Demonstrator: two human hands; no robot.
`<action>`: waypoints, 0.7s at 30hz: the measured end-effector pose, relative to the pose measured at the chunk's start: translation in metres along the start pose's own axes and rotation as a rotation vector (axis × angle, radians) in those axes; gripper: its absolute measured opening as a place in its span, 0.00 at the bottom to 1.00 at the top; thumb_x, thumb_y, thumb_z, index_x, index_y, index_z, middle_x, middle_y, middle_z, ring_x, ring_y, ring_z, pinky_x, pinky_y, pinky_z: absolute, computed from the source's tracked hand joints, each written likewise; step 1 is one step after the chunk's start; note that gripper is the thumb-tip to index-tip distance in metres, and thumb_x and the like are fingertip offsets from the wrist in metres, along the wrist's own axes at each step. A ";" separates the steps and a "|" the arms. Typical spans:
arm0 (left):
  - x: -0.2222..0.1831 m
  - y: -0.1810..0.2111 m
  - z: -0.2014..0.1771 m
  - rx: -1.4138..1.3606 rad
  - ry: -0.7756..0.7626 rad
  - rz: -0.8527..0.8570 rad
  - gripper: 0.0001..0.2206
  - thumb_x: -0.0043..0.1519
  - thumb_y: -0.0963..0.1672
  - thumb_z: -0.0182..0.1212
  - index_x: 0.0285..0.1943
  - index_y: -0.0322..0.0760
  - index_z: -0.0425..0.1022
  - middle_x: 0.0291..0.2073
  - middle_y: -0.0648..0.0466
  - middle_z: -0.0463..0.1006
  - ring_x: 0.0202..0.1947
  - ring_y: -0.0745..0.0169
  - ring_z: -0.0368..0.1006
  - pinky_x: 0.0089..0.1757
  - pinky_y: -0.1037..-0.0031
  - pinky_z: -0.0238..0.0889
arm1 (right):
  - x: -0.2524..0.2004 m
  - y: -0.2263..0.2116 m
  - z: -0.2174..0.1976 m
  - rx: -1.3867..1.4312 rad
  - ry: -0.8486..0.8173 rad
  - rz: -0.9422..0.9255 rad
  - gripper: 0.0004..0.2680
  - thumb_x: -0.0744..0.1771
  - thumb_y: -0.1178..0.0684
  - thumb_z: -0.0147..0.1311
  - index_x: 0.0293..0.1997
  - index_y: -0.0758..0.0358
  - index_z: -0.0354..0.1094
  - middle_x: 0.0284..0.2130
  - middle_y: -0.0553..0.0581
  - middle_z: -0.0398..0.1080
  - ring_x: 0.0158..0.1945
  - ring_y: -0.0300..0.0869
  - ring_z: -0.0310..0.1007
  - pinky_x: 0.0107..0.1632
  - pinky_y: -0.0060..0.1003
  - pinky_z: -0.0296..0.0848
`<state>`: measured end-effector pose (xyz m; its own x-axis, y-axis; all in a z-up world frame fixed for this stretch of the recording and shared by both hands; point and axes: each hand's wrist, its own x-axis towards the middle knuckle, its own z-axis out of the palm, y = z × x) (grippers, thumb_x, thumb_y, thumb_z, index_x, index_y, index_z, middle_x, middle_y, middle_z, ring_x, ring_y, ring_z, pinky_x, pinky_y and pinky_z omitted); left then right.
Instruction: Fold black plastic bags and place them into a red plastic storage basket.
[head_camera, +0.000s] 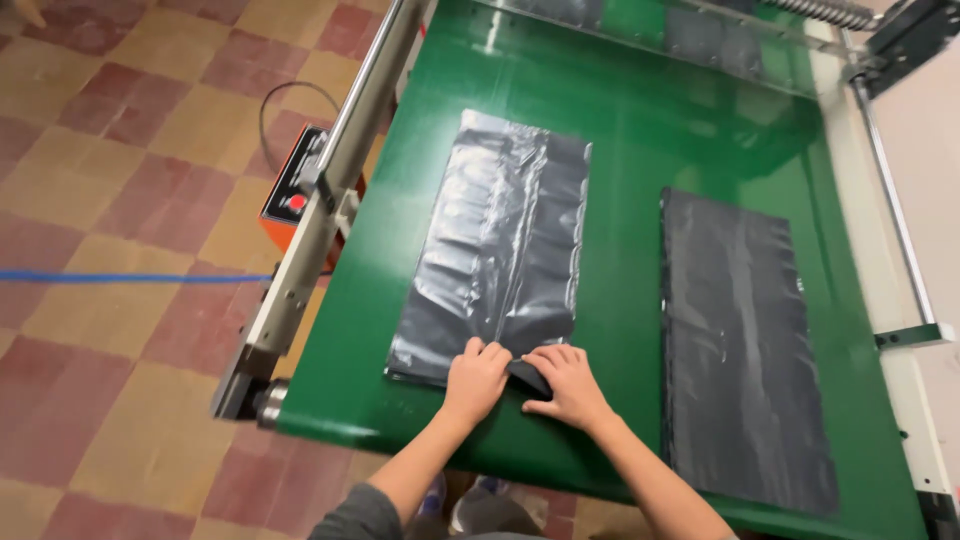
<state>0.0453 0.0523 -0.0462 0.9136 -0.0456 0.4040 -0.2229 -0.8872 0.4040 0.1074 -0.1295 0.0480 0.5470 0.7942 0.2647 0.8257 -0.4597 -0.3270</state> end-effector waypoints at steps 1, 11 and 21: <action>0.008 -0.004 -0.010 -0.002 0.006 0.012 0.09 0.56 0.45 0.67 0.43 0.47 0.75 0.41 0.62 0.73 0.48 0.54 0.69 0.38 0.62 0.66 | -0.001 0.012 0.008 -0.011 0.009 0.003 0.25 0.52 0.43 0.69 0.50 0.62 0.72 0.47 0.59 0.69 0.53 0.55 0.63 0.55 0.55 0.59; -0.009 -0.067 -0.127 -0.193 -0.506 -0.256 0.10 0.52 0.44 0.69 0.42 0.42 0.78 0.39 0.56 0.81 0.44 0.55 0.75 0.42 0.65 0.69 | -0.078 0.071 -0.008 0.454 -0.213 0.179 0.09 0.61 0.58 0.64 0.42 0.60 0.74 0.34 0.53 0.76 0.40 0.47 0.73 0.45 0.40 0.70; 0.220 -0.125 -0.010 -0.436 -0.170 -0.447 0.21 0.61 0.50 0.61 0.56 0.29 0.74 0.38 0.34 0.81 0.41 0.34 0.77 0.43 0.56 0.70 | 0.040 0.263 -0.019 0.816 0.094 0.726 0.14 0.64 0.52 0.62 0.52 0.63 0.71 0.39 0.47 0.73 0.42 0.35 0.71 0.47 0.32 0.71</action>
<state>0.2704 0.1583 0.0004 0.9834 0.1814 -0.0019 0.1069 -0.5709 0.8141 0.3492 -0.2263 -0.0104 0.9032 0.3909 -0.1772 -0.0185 -0.3772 -0.9260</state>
